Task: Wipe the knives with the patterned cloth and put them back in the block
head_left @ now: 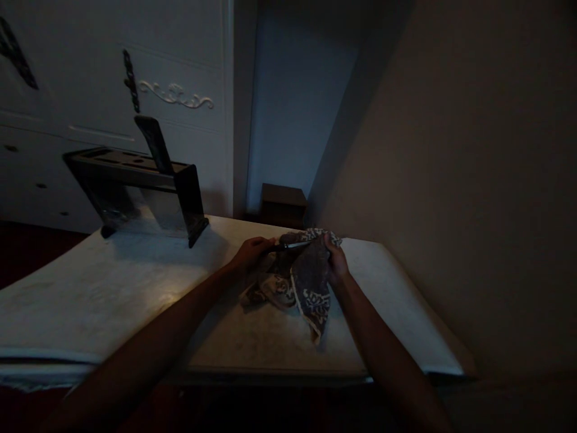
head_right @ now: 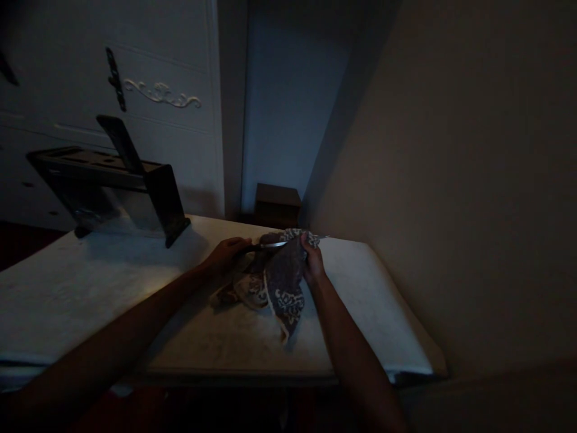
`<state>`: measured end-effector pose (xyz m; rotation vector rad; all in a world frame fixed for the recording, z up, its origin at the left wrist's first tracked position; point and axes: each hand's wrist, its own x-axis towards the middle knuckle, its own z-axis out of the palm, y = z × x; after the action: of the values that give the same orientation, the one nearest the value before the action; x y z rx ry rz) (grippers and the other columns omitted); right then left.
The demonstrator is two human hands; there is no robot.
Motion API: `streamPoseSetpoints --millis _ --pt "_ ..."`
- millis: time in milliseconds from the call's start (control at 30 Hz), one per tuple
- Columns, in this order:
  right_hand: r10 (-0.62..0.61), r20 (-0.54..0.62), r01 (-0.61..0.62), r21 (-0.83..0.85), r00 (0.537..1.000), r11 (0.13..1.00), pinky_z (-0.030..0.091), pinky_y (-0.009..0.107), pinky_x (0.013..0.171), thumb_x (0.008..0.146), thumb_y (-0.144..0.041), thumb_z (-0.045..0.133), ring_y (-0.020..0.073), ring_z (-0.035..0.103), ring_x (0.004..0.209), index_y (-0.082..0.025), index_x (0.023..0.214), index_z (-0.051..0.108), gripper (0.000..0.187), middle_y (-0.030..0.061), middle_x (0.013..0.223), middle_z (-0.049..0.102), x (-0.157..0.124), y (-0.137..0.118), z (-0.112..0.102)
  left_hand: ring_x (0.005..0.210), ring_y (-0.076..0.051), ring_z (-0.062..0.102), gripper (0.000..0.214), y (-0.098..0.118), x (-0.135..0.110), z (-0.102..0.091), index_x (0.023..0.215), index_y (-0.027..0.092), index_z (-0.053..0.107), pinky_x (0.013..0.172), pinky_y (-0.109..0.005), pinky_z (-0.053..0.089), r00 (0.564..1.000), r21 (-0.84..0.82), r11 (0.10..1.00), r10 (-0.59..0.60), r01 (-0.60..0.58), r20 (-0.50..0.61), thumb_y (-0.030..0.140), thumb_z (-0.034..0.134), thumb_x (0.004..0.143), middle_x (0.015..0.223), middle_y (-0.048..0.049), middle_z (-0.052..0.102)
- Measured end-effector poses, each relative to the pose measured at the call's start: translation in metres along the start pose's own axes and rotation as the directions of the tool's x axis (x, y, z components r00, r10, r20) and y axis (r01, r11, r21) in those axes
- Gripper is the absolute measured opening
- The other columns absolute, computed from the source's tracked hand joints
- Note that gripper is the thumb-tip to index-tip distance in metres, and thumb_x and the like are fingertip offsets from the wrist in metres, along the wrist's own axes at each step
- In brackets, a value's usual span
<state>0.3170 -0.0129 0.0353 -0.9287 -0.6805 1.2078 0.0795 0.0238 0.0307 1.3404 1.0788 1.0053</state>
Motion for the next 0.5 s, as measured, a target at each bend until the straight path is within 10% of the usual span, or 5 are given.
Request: streamPoseSetpoints --millis 233,500 --pt "-0.054 0.197 0.114 -0.308 0.979 0.945 0.057 0.037 0.078 0.056 -0.046 0.085 0.0226 0.070 0.080 -0.020 0.087 0.072 0.043 0.0035 0.089 0.076 -0.013 0.017 0.023 0.079 -0.020 0.065 0.050 0.003 -0.012 0.002 0.093 0.015 0.073 0.070 -0.030 0.051 0.970 -0.009 0.994 0.108 -0.109 0.219 0.055 0.076 0.063 0.091 -0.0080 0.072" --pt "-0.101 0.261 0.223 -0.498 0.960 0.838 0.056 0.042 0.085 0.055 -0.047 0.085 0.0266 0.070 0.090 -0.019 0.092 0.073 0.048 0.0059 0.095 0.076 -0.012 0.028 0.025 0.080 -0.022 0.067 0.042 -0.005 -0.007 -0.004 0.083 0.017 0.075 0.077 -0.034 0.053 0.962 0.153 0.951 0.259 -0.269 0.082 0.051 0.079 0.058 0.084 -0.0075 0.074"
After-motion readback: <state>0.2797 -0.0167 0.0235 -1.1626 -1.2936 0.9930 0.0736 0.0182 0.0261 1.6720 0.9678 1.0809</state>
